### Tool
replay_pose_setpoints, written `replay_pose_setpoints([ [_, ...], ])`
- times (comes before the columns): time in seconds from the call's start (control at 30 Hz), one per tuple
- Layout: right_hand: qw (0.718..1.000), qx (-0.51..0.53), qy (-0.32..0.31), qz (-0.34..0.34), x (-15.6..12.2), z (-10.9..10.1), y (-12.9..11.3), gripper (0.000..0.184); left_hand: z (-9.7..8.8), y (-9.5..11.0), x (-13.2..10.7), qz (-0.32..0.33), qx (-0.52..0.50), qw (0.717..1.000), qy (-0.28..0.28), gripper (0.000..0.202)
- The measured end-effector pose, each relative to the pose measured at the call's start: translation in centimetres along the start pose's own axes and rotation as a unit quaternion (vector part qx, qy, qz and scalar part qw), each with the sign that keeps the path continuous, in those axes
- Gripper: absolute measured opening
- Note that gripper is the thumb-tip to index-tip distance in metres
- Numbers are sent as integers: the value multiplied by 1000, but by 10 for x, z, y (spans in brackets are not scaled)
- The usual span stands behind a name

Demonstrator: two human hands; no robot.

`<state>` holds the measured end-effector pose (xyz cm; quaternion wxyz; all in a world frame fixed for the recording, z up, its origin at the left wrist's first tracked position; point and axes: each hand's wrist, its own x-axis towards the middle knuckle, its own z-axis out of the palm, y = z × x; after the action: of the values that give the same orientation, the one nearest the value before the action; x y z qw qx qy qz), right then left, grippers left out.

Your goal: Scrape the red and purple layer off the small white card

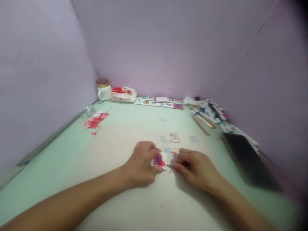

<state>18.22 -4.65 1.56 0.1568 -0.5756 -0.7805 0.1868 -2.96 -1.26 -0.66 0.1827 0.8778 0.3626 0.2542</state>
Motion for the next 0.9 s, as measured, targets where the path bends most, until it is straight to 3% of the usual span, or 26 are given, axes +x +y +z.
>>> replay_pose_setpoints([
  [0.13,1000,-5,4,8,-3,3,0,29,1,0,0,-7,3,1000,6,27],
  [0.53,989,-64,106,83,-9,20,-12,20,-1,7,2,-33,36,999,8,26],
  [0.9,992,-35,103,68,-8,21,-4,20,-9,5,0,30,43,998,-28,35],
])
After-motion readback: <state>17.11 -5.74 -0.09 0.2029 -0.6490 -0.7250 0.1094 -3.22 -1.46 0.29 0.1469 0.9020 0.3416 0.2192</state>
